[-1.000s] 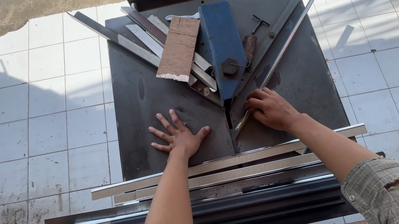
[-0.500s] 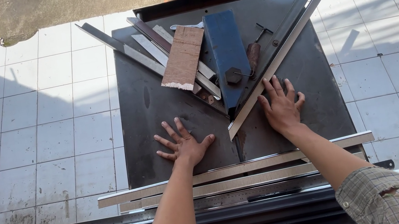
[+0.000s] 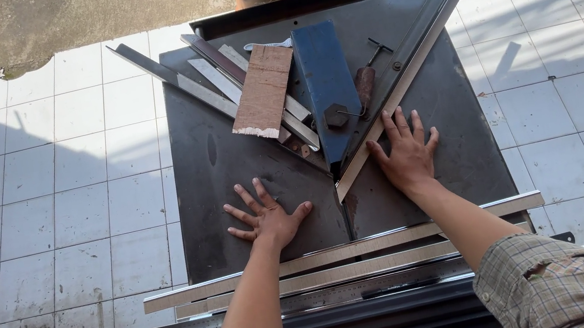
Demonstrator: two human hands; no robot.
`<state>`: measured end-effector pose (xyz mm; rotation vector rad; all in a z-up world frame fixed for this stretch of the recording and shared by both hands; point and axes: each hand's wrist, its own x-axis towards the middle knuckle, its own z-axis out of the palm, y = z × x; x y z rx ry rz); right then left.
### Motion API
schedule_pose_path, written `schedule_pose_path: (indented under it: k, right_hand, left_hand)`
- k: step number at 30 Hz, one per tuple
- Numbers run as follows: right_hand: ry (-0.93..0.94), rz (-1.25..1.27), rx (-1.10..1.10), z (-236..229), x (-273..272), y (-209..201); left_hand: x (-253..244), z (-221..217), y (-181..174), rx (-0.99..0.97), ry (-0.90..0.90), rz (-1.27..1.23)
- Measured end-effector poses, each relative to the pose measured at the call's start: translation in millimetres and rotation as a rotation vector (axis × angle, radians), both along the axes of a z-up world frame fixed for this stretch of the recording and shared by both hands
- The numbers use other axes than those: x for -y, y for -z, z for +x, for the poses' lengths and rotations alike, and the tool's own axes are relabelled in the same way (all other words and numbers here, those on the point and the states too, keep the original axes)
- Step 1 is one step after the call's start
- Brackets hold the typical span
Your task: The person measures and marks a metal profile with a ruler and pen, then uses a miter saw to cut the profile. The person repeats the process with another profile, aligning it against the saw's fence before cutting.
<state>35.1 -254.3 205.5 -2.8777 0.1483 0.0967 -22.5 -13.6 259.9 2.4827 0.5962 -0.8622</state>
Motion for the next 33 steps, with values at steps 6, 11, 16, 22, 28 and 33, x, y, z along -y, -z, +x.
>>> schedule_pose_path:
  k: [6, 11, 16, 22, 28, 33]
  right_hand:
    - [0.01, 0.047, 0.011, 0, 0, -1]
    - [0.024, 0.02, -0.005, 1, 0, -1]
    - [0.021, 0.042, 0.019, 0, 1, -2]
    - [0.034, 0.077, 0.055, 0, 1, -2]
    - [0.06, 0.132, 0.056, 3, 2, -1]
    - [0.068, 0.157, 0.063, 3, 2, -1]
  left_hand:
    - [-1, 1, 2, -0.006, 0.006, 0.004]
    - [-1, 0, 2, -0.009, 0.012, 0.007]
    - [-1, 1, 1, -0.018, 0.011, 0.0]
    - [0, 2, 3, -0.014, 0.012, 0.004]
    - [-1, 2, 7, -0.021, 0.013, 0.018]
    - [0, 3, 11, -0.01, 0.009, 0.02]
